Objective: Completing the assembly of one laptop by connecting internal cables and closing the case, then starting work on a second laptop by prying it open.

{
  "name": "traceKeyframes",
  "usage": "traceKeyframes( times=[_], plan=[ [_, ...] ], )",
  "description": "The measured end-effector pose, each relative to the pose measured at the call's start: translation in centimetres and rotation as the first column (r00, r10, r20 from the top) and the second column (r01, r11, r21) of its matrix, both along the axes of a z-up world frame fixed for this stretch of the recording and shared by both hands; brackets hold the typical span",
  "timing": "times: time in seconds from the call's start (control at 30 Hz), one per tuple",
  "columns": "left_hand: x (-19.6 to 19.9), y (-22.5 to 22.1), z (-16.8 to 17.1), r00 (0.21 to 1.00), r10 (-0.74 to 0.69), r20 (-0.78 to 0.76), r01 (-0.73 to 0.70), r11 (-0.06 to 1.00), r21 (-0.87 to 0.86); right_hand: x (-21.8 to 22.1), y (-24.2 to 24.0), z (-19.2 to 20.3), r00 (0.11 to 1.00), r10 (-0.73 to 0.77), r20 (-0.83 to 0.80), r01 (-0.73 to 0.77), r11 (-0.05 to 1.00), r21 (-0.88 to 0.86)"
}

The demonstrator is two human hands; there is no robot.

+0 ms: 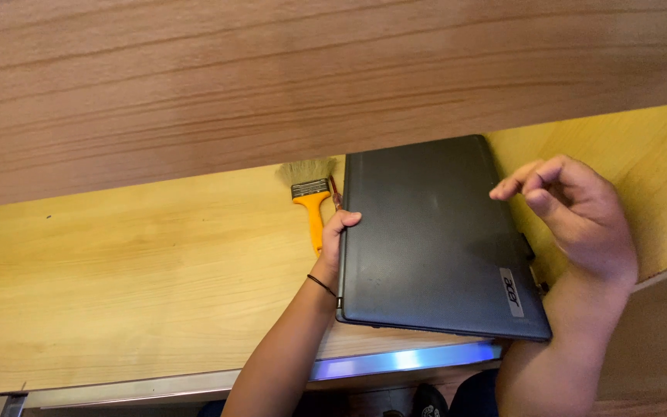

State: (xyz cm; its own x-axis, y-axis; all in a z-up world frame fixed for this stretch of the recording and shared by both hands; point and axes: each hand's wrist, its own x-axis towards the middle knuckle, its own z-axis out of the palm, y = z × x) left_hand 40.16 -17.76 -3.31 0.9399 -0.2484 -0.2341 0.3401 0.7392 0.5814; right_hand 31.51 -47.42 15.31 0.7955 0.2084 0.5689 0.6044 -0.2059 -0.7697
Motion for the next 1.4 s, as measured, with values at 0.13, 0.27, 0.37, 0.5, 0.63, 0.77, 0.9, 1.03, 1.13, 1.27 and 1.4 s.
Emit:
traceKeyframes(
  times=[0.13, 0.27, 0.37, 0.5, 0.63, 0.77, 0.9, 1.03, 1.13, 1.27, 1.4],
  plan=[
    [0.1, -0.5, -0.3, 0.996, -0.082, 0.025, 0.082, 0.996, -0.022, -1.1, -0.1, -0.4, 0.989, 0.128, 0.073, -0.136, 0.984, 0.113],
    [-2.8, -1.3, 3.3, 0.991, -0.129, -0.031, 0.132, 0.987, 0.095, -3.7, -1.1, -1.8, 0.985, 0.169, 0.042, -0.170, 0.985, 0.023],
    [-3.6, -2.3, 3.5, 0.990, -0.143, 0.009, 0.140, 0.978, 0.152, -7.9, -0.3, -4.0, 0.998, 0.058, -0.038, -0.062, 0.994, -0.095],
    [-2.9, -3.1, 1.7, 0.988, -0.151, -0.021, 0.152, 0.987, 0.057, -10.8, 0.9, -11.0, 0.849, 0.526, 0.053, -0.506, 0.837, -0.209],
    [-3.8, -3.3, 2.7, 0.995, -0.104, -0.012, 0.104, 0.995, 0.010, -14.0, 4.4, -17.8, 0.942, 0.335, 0.012, -0.323, 0.895, 0.307],
    [-4.1, -3.2, 4.3, 0.983, 0.013, 0.181, -0.023, 0.998, 0.053, -13.7, 5.7, -18.8, 0.979, 0.094, -0.180, 0.063, 0.699, 0.712],
    [-5.0, -3.4, 6.1, 0.990, -0.006, 0.142, -0.016, 0.988, 0.156, -13.1, 5.1, -17.4, 0.960, 0.000, -0.279, 0.187, 0.740, 0.646],
    [-5.4, -2.4, 7.4, 0.980, 0.014, 0.199, -0.057, 0.976, 0.211, -12.5, 5.7, -15.8, 0.925, -0.146, -0.351, 0.319, 0.799, 0.509],
    [-6.3, -1.6, 9.5, 0.976, -0.048, 0.211, -0.028, 0.939, 0.343, -11.2, 5.2, -15.8, 0.924, -0.192, -0.332, 0.337, 0.821, 0.461],
    [-7.8, -0.1, 12.7, 0.961, -0.230, 0.154, 0.049, 0.688, 0.724, -8.5, 3.7, -17.9, 0.916, -0.249, -0.316, 0.368, 0.834, 0.411],
    [-7.3, 0.9, 12.6, 0.951, -0.255, 0.174, 0.038, 0.656, 0.754, -7.6, 4.8, -17.3, 0.882, -0.317, -0.348, 0.421, 0.861, 0.284]
  ],
)
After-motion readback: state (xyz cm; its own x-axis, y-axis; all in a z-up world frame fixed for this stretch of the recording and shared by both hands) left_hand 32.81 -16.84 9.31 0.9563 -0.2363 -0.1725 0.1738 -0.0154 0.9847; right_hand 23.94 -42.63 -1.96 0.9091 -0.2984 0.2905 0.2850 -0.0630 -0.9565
